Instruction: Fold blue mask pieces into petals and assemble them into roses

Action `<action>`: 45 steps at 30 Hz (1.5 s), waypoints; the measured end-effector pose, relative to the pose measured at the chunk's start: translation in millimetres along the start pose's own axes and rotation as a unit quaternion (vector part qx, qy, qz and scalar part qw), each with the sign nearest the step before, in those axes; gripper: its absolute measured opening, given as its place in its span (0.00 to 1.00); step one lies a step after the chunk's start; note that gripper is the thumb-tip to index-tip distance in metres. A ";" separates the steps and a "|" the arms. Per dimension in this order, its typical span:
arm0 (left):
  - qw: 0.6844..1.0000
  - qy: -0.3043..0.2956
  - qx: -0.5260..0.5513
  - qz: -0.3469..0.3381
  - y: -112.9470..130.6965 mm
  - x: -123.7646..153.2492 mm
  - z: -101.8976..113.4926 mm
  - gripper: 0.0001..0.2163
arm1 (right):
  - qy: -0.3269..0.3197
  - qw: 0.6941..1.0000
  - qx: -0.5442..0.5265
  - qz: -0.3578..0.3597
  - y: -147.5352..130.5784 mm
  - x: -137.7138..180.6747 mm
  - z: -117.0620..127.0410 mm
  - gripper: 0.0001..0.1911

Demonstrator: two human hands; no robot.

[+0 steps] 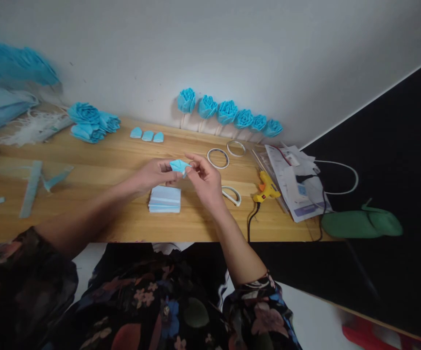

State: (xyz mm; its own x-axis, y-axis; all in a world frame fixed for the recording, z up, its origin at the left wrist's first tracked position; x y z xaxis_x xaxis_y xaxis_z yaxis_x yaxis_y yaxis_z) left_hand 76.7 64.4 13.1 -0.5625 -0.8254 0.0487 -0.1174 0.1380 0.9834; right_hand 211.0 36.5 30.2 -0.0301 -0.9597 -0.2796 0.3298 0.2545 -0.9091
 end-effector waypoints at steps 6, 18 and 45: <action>0.999 0.024 -0.017 -0.019 3.8 -2.1 9.8 0.06 | -0.017 1.000 0.000 0.000 0.2 1.4 -0.6 0.16; 0.993 0.115 -0.013 -0.003 6.6 0.6 19.1 0.05 | 0.046 0.955 0.293 -0.001 24.0 8.1 67.3 0.11; 0.995 0.101 -0.005 -0.016 4.7 0.5 18.6 0.10 | 0.042 0.947 0.311 -0.073 59.9 12.8 50.4 0.10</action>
State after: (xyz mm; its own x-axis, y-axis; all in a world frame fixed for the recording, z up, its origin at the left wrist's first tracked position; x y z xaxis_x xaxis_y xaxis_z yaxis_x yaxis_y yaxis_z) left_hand 60.6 74.8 14.5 -0.3818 -0.9229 0.0507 -0.1236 0.1053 0.9867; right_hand 278.0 33.5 -12.2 -0.1854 -0.9596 -0.2118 0.8072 -0.0258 -0.5897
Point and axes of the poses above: each hand's wrist, its own x-axis away from the middle knuckle, its own z-axis out of the back of the hand, y = z × x, the point moved 7 cm from there along -x, towards the middle knuckle, and after that the axes turned 6 degrees about x, right-handed, at the moved point
